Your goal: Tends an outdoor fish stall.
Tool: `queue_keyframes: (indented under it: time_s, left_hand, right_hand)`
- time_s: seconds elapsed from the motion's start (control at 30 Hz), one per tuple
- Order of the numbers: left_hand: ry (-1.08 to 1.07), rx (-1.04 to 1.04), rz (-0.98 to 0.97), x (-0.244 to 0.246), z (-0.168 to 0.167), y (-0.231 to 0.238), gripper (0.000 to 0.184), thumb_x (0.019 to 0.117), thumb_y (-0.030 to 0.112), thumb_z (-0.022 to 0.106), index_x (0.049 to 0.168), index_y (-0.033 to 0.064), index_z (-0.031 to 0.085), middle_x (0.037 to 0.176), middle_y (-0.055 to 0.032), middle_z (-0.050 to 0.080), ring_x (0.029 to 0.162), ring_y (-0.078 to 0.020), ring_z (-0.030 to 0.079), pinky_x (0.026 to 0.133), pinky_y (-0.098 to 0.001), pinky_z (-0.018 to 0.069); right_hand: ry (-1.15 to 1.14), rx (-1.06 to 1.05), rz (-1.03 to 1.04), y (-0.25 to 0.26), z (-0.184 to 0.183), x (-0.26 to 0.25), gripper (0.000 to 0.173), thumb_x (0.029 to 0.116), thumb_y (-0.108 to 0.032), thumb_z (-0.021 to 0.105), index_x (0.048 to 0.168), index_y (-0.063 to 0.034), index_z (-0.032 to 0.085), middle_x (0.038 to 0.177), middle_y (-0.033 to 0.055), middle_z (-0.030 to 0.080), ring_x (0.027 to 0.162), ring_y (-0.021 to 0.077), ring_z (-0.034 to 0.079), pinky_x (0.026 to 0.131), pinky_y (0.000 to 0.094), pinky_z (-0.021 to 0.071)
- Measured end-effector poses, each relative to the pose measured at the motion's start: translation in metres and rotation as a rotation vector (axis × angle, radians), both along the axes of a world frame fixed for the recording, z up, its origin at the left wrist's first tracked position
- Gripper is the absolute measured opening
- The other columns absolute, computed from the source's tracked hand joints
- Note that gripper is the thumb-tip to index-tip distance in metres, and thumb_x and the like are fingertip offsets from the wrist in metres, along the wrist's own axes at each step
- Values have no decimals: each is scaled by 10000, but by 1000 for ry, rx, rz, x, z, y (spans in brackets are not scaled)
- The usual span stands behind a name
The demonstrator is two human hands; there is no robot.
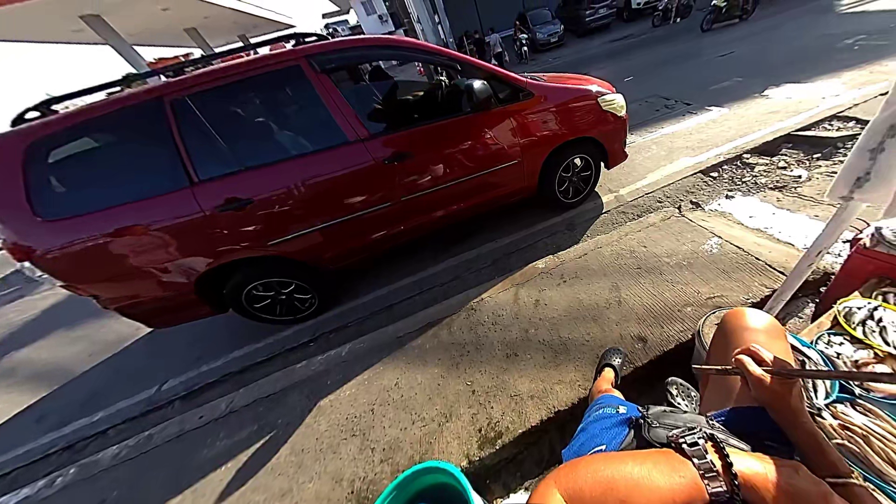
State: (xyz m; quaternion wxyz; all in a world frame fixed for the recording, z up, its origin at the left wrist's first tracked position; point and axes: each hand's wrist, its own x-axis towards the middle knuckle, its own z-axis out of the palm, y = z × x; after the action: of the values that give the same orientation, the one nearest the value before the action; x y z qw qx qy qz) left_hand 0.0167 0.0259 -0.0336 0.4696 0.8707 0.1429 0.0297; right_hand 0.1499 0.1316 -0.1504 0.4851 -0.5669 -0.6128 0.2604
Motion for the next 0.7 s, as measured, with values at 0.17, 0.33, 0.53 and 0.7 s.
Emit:
queue_keyframes:
  time_s: [0.17, 0.33, 0.53, 0.7]
  left_hand:
    - [-62, 7, -51, 10, -35, 11, 275, 1026, 113, 538, 994, -128, 667, 883, -269, 672, 874, -378, 669, 837, -514, 513]
    - [-89, 33, -76, 11, -40, 15, 268, 1019, 110, 559, 987, -133, 667, 893, -266, 683, 871, -358, 692, 835, -495, 544]
    - [-49, 29, -87, 10, -37, 15, 298, 1035, 138, 537, 996, -127, 669, 901, -260, 684, 869, -344, 692, 829, -480, 548]
    - [-13, 3, -106, 10, -44, 19, 294, 1046, 146, 529, 967, -106, 658, 872, -219, 650, 824, -291, 647, 791, -425, 526]
  right_hand:
    - [-5, -119, 24, -8, 26, -10, 172, 919, -87, 595, 881, 48, 695, 728, 104, 642, 634, 156, 588, 651, 387, 505]
    - [-22, -162, 40, -1, 17, -1, 224, 932, -134, 608, 953, 65, 708, 883, 173, 693, 853, 251, 661, 833, 444, 526]
    - [-88, -271, 20, -2, 24, -2, 310, 977, -216, 579, 1077, 46, 711, 1057, 209, 712, 1028, 289, 667, 965, 476, 483]
    - [10, -180, 27, 6, -3, 0, 257, 940, -204, 622, 961, 38, 702, 887, 165, 682, 866, 260, 645, 826, 464, 509]
